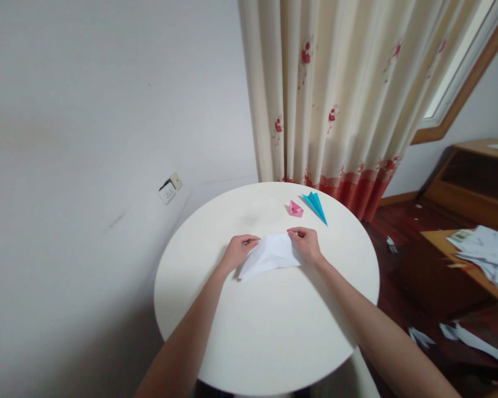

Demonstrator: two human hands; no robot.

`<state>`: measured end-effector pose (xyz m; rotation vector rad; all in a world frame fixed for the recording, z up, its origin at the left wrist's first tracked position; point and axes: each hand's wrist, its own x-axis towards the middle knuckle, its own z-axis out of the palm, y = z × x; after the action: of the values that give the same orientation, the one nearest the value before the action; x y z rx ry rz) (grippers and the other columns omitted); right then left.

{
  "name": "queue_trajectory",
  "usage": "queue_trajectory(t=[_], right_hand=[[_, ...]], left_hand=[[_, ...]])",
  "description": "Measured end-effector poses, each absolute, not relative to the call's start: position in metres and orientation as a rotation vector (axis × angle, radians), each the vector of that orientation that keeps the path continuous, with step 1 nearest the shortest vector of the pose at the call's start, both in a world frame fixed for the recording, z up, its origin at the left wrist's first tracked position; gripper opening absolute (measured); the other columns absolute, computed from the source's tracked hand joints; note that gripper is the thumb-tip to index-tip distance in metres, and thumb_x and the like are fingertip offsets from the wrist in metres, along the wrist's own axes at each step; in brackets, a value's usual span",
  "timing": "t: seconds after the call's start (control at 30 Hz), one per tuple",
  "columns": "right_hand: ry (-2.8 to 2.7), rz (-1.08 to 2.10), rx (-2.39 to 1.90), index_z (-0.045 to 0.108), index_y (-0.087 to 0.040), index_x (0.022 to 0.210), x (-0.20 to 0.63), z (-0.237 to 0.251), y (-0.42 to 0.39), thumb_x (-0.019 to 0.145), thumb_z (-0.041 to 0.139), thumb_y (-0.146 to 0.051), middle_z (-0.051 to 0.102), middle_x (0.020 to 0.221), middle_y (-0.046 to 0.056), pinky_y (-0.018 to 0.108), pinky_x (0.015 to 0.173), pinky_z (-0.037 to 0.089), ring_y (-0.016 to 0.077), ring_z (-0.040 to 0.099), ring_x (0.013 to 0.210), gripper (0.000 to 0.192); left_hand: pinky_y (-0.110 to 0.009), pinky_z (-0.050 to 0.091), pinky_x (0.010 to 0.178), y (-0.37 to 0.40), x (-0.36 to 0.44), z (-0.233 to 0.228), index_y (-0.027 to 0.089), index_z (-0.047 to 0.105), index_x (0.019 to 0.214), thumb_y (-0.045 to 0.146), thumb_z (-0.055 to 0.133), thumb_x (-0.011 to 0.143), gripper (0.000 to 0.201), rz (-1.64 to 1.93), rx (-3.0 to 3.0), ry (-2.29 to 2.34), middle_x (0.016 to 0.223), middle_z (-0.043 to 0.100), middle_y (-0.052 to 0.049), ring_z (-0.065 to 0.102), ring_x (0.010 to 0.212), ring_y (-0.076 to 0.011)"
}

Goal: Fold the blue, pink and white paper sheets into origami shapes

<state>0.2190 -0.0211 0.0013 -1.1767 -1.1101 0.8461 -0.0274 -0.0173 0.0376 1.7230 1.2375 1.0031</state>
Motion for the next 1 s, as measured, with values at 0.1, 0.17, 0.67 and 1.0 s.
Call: queue_trajectory(t=[0.1, 0.17, 0.67, 1.0], right_hand=[[-1.093, 0.839, -1.169, 0.081, -0.014, 0.081, 0.215, 0.001, -0.022, 0.067, 0.074, -0.046, 0.078, 0.079, 0.011, 0.032, 0.06, 0.046, 0.0224, 0.065, 0.067, 0.035], [-1.087, 0.837, -1.165, 0.081, -0.014, 0.082, 0.211, 0.002, -0.024, 0.068, 0.074, -0.046, 0.078, 0.078, 0.011, 0.031, 0.059, 0.046, 0.0221, 0.065, 0.066, 0.035], [-1.116, 0.972, -1.141, 0.077, -0.014, 0.074, 0.199, 0.008, -0.03, 0.065, 0.071, -0.039, 0.071, 0.066, 0.006, 0.029, 0.056, 0.041, 0.0161, 0.057, 0.058, 0.027], [-1.168, 1.16, -1.018, 0.073, -0.016, 0.069, 0.193, 0.012, -0.038, 0.057, 0.068, -0.025, 0.071, 0.064, 0.003, 0.027, 0.056, 0.042, 0.0154, 0.059, 0.057, 0.016]], left_hand=[[-0.032, 0.051, 0.071, -0.019, -0.026, 0.037, 0.018, 0.08, 0.088, 0.037, 0.073, 0.072, 0.026, 0.983, 1.696, 1.236, 0.082, 0.078, -0.007, 0.069, 0.075, -0.0222], [-0.032, 0.05, 0.071, -0.019, -0.024, 0.037, 0.018, 0.08, 0.085, 0.039, 0.073, 0.072, 0.025, 1.001, 1.702, 1.248, 0.081, 0.078, -0.006, 0.068, 0.074, -0.0219], [-0.026, 0.047, 0.066, -0.024, -0.02, 0.041, 0.019, 0.071, 0.101, 0.033, 0.064, 0.08, 0.026, 1.218, 1.732, 1.287, 0.084, 0.069, -0.002, 0.064, 0.074, -0.0168], [-0.027, 0.049, 0.072, -0.032, -0.001, 0.033, 0.018, 0.066, 0.088, 0.044, 0.077, 0.073, 0.032, 1.219, 1.48, 1.169, 0.084, 0.07, -0.003, 0.066, 0.078, -0.0174]])
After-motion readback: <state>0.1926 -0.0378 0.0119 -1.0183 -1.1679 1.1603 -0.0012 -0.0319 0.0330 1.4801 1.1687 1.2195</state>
